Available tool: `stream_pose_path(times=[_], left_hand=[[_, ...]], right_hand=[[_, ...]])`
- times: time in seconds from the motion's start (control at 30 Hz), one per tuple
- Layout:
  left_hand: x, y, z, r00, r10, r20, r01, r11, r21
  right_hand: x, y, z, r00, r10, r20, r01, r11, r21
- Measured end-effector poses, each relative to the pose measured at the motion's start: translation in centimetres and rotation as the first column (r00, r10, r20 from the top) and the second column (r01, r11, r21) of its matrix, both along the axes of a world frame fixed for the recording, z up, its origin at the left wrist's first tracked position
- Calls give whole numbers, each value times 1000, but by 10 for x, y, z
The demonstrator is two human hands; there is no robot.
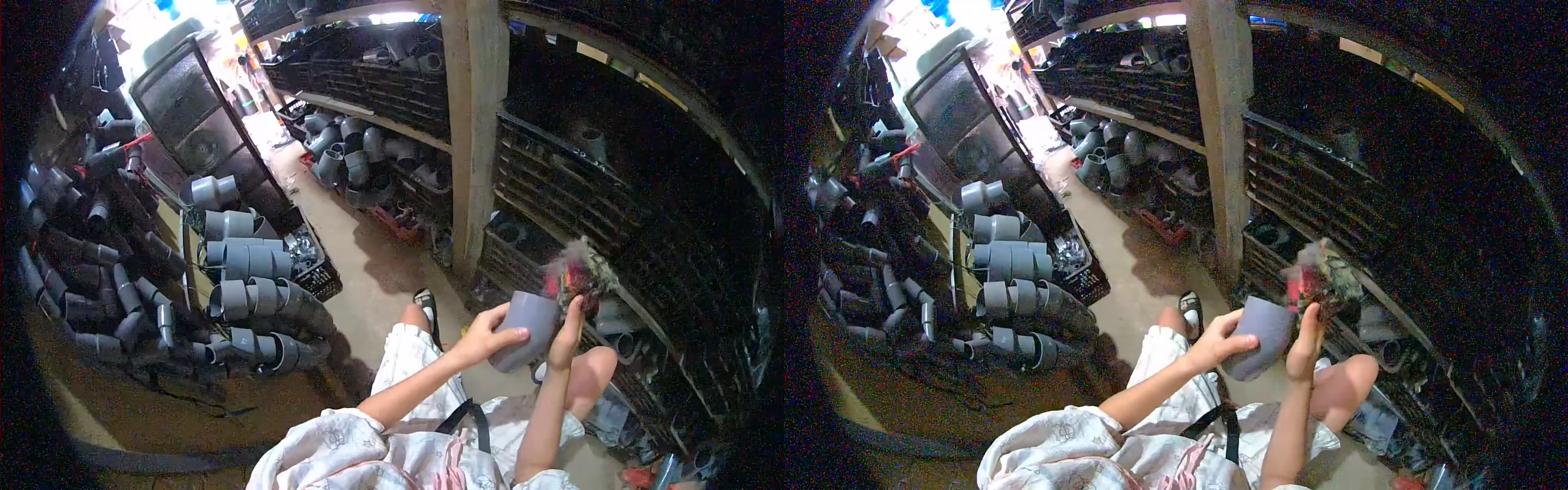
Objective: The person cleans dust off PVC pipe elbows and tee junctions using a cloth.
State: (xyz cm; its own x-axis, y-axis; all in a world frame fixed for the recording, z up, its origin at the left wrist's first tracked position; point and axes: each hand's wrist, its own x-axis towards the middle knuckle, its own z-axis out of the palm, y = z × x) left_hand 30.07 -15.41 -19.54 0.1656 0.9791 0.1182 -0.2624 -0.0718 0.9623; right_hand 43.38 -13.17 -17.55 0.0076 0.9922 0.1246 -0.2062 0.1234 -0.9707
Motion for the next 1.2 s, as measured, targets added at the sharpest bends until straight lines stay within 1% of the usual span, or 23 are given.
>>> stream_pose_path(times=[0.07, 0.1, 0.2, 0.23, 0.3, 0.33, 0.37, 0.43, 0.5, 0.57, 0.63, 0.67, 0.73, 0.77, 0.8, 0.87, 0.9, 0.97, 1.0, 1.03, 1.1, 1.17, 1.2], left_hand=[[-6, 6, 4, 993, -10, 120, 22, 995, -102], [-9, 10, 7, 983, -10, 185, 38, 988, -149], [-8, 13, 12, 992, -27, 121, 34, 998, -54], [-7, 12, 13, 997, -22, 77, 24, 999, -28], [-4, 11, 11, 966, 42, 254, -4, 989, -148], [-2, 11, 10, 939, 80, 335, -9, 978, -209], [2, 11, 10, 893, 191, 407, -36, 933, -359], [-3, 16, 4, 896, 77, 437, 65, 951, -301], [0, 16, 3, 943, -73, 323, 141, 971, -192], [5, 11, 10, 955, -227, 193, 252, 960, -121], [18, 5, 6, 955, -257, 146, 269, 960, -73], [23, 3, 7, 965, -210, 154, 224, 971, -78], [23, 7, 9, 962, -153, 228, 195, 965, -174], [24, 9, 8, 954, -136, 266, 197, 955, -222], [27, 11, 2, 982, -3, 191, 49, 970, -236], [32, 12, 6, 964, 124, 233, -13, 903, -430], [33, 11, 21, 973, 69, 222, 50, 872, -487], [40, 16, 8, 951, -95, 295, 227, 862, -454], [45, 17, -12, 943, -115, 313, 236, 894, -382], [56, 11, -5, 948, -113, 297, 226, 896, -383], [73, 6, -13, 940, -246, 237, 310, 906, -288], [99, 5, -7, 926, -242, 291, 327, 899, -293], [115, 12, 17, 926, -229, 301, 337, 862, -379]], right_hand=[[1, -6, -4, 996, 48, 69, -47, 999, -12], [-2, -14, -16, 987, -78, 141, 80, 997, -11], [-3, -21, -34, 999, -31, -12, 32, 996, 80], [1, -26, -50, 991, -28, 133, 8, 989, 149], [6, -36, -98, 916, -46, 398, -70, 960, 272], [2, -41, -100, 852, -70, 519, -118, 940, 321], [2, -43, -101, 770, -104, 629, -173, 916, 362], [4, -51, -66, 833, 110, 543, -232, 959, 160], [14, -41, -63, 968, 29, 249, -59, 992, 114], [21, -34, -55, 993, -97, -65, 98, 995, 11], [28, -34, -29, 984, -75, -160, 71, 997, -29], [25, -36, -23, 976, -126, -176, 132, 991, 24], [26, -46, -33, 990, -142, -4, 142, 987, 72], [28, -53, -45, 982, -134, 132, 120, 987, 110], [28, -59, -55, 957, -116, 266, 81, 987, 140], [30, -70, -57, 893, -50, 448, -4, 993, 118], [30, -73, -51, 883, -14, 469, -25, 997, 76], [39, -70, -34, 930, -48, 365, 23, 997, 73], [46, -62, -28, 956, -131, 262, 92, 983, 156], [54, -56, -21, 966, -203, 158, 163, 958, 238], [69, -61, -19, 965, -262, 22, 260, 963, 72], [80, -63, -16, 917, -398, 32, 387, 905, 177], [86, -62, -4, 892, -449, 49, 427, 874, 230]])
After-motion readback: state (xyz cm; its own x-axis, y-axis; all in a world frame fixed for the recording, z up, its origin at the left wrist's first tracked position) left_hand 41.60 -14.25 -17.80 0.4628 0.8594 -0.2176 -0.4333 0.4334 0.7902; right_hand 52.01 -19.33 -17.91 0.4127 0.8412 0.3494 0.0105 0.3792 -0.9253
